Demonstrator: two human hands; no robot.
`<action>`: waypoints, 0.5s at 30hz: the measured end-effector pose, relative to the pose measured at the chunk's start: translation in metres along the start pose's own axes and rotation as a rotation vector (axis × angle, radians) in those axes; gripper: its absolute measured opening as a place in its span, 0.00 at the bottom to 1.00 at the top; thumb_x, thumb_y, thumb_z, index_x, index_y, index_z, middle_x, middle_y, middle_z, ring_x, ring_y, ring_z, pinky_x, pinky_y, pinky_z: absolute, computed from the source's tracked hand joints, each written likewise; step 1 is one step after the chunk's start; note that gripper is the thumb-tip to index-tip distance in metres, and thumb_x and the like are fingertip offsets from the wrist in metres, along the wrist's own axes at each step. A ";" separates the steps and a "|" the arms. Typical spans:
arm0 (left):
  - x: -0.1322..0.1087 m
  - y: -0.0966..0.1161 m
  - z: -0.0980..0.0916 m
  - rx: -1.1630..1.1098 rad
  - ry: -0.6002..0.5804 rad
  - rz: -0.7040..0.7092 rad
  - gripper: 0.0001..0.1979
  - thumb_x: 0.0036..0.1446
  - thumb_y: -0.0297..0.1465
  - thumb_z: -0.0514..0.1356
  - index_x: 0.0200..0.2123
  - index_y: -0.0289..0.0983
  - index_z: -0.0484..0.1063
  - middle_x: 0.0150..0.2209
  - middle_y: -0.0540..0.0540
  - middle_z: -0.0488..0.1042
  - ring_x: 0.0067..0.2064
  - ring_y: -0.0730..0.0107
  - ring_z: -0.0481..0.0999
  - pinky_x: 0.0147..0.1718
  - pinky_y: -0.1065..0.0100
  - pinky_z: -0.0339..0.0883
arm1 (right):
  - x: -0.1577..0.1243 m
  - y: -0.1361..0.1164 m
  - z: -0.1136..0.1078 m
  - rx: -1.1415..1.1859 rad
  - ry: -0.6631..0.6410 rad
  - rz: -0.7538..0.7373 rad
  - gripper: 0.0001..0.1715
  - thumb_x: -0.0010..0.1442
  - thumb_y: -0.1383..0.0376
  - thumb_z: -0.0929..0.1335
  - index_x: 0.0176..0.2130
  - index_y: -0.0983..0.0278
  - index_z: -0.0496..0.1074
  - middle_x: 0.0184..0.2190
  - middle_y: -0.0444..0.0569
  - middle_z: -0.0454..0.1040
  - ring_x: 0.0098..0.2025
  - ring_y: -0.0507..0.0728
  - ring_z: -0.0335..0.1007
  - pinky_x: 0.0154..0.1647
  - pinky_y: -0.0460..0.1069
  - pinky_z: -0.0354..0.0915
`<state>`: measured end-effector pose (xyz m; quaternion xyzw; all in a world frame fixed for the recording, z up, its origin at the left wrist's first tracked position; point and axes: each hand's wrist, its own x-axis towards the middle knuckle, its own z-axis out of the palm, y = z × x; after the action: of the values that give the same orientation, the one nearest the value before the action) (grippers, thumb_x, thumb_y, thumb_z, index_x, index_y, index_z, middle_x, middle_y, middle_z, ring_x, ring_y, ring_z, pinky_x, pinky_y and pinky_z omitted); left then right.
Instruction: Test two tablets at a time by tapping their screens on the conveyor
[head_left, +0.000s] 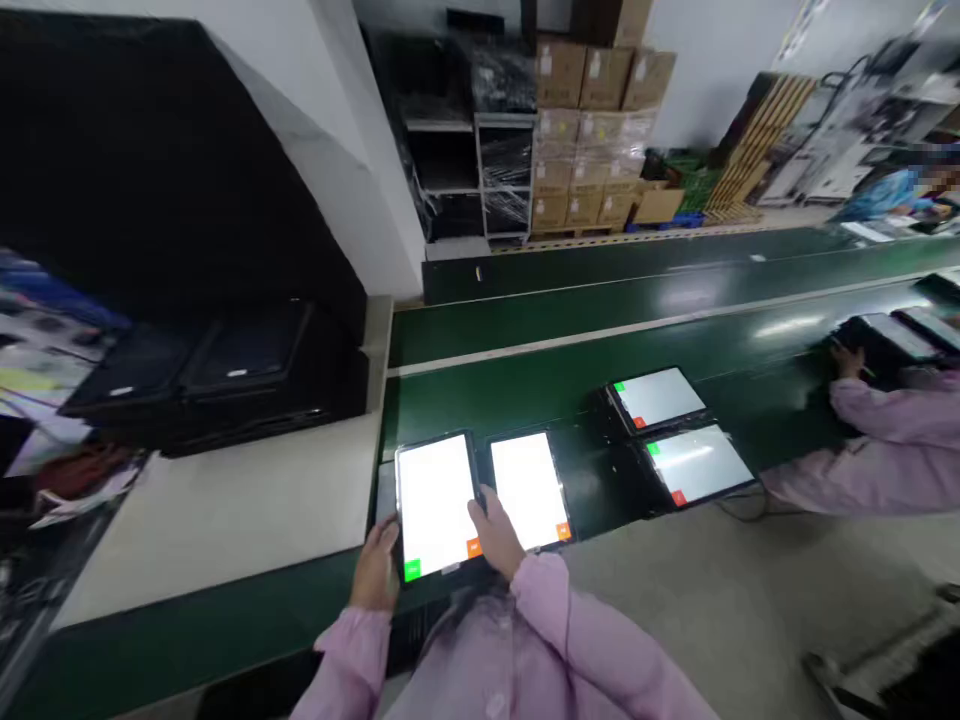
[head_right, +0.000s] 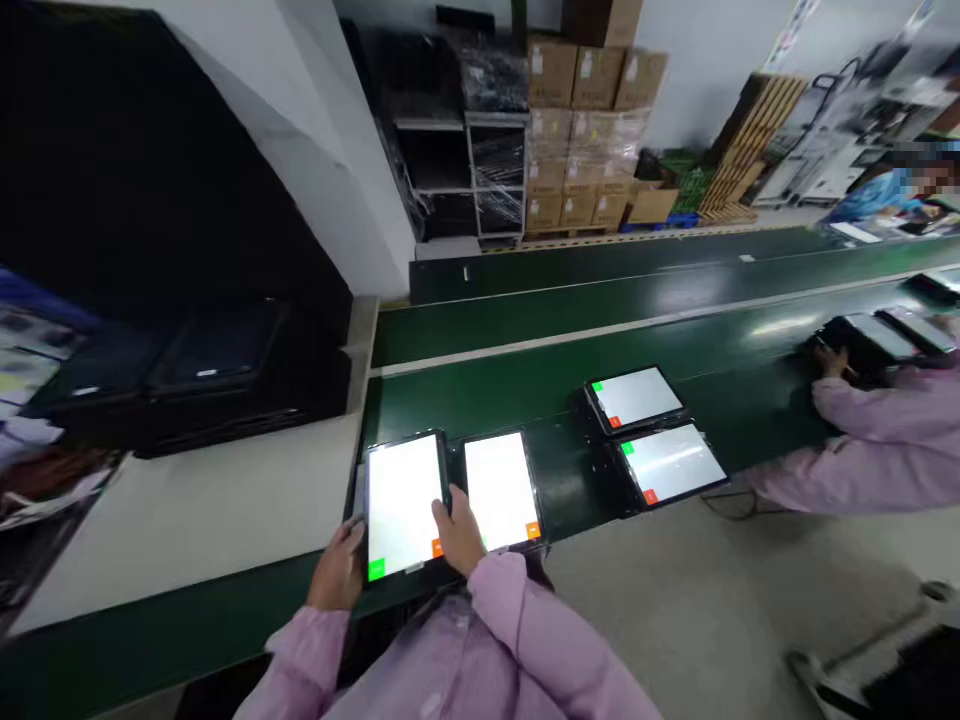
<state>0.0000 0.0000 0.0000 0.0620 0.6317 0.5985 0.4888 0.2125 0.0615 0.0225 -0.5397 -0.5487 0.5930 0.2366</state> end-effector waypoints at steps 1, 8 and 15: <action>0.003 0.003 -0.004 0.005 0.037 -0.008 0.17 0.54 0.29 0.66 0.49 0.39 0.76 0.37 0.47 0.82 0.40 0.63 0.83 0.45 0.63 0.78 | 0.002 0.001 -0.005 -0.024 0.051 -0.096 0.39 0.69 0.47 0.62 0.68 0.69 0.62 0.67 0.60 0.66 0.69 0.64 0.62 0.71 0.61 0.58; 0.016 0.012 -0.022 0.074 0.092 -0.059 0.15 0.57 0.26 0.63 0.48 0.39 0.77 0.37 0.47 0.82 0.41 0.64 0.84 0.42 0.66 0.78 | 0.006 0.041 -0.112 -0.290 0.552 -0.047 0.26 0.64 0.57 0.64 0.55 0.67 0.75 0.58 0.62 0.74 0.63 0.68 0.66 0.67 0.62 0.59; 0.016 0.015 -0.024 0.214 0.031 -0.026 0.19 0.60 0.31 0.64 0.54 0.38 0.77 0.45 0.42 0.83 0.54 0.58 0.81 0.59 0.56 0.72 | 0.010 0.063 -0.162 -0.252 0.462 0.065 0.19 0.61 0.57 0.65 0.43 0.65 0.79 0.47 0.59 0.81 0.51 0.66 0.76 0.56 0.57 0.65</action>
<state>-0.0330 -0.0022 -0.0009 0.0964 0.7005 0.5219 0.4772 0.3754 0.1160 -0.0087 -0.7035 -0.5320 0.3882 0.2672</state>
